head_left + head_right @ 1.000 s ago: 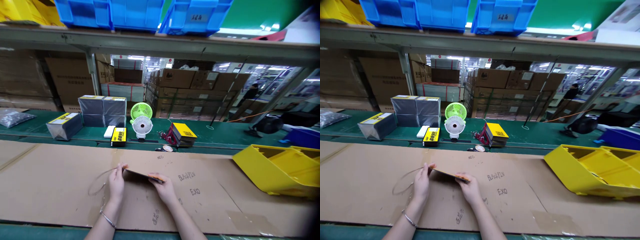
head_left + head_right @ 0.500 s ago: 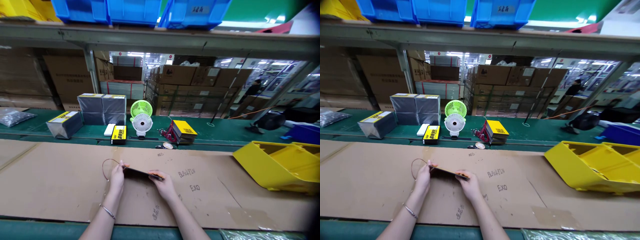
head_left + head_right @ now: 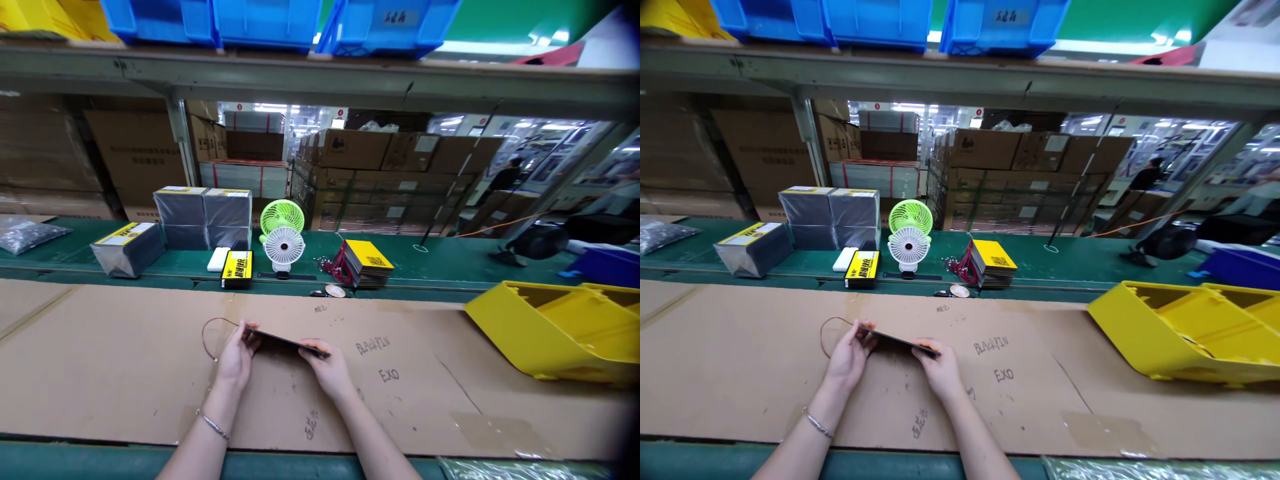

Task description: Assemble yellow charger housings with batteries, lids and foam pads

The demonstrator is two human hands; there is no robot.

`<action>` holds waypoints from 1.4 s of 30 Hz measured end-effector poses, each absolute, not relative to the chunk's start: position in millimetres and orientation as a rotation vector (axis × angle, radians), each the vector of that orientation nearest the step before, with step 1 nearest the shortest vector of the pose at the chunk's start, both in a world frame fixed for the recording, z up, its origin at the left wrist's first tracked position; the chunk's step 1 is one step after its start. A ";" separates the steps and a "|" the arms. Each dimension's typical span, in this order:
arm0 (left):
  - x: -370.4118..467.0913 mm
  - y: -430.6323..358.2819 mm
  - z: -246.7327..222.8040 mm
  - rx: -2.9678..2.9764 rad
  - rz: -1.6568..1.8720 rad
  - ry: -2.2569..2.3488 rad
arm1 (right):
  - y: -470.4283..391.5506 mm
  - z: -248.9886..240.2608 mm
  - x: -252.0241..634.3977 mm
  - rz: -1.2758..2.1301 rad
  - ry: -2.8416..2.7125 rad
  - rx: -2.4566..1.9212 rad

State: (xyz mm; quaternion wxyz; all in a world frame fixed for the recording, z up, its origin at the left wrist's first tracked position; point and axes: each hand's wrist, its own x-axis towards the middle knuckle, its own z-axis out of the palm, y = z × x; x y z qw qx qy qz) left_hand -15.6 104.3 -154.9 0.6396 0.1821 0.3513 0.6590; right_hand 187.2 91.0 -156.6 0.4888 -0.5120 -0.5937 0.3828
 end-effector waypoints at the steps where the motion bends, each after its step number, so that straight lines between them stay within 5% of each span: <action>1: -16.0 103.2 -153.0 0.409 1.487 0.771 | 91.3 -156.6 187.8 0.928 -1.437 -1.249; 42: -20.5 103.8 -161.1 0.360 1.440 0.684 | 92.5 -159.2 190.3 0.957 -1.430 -1.262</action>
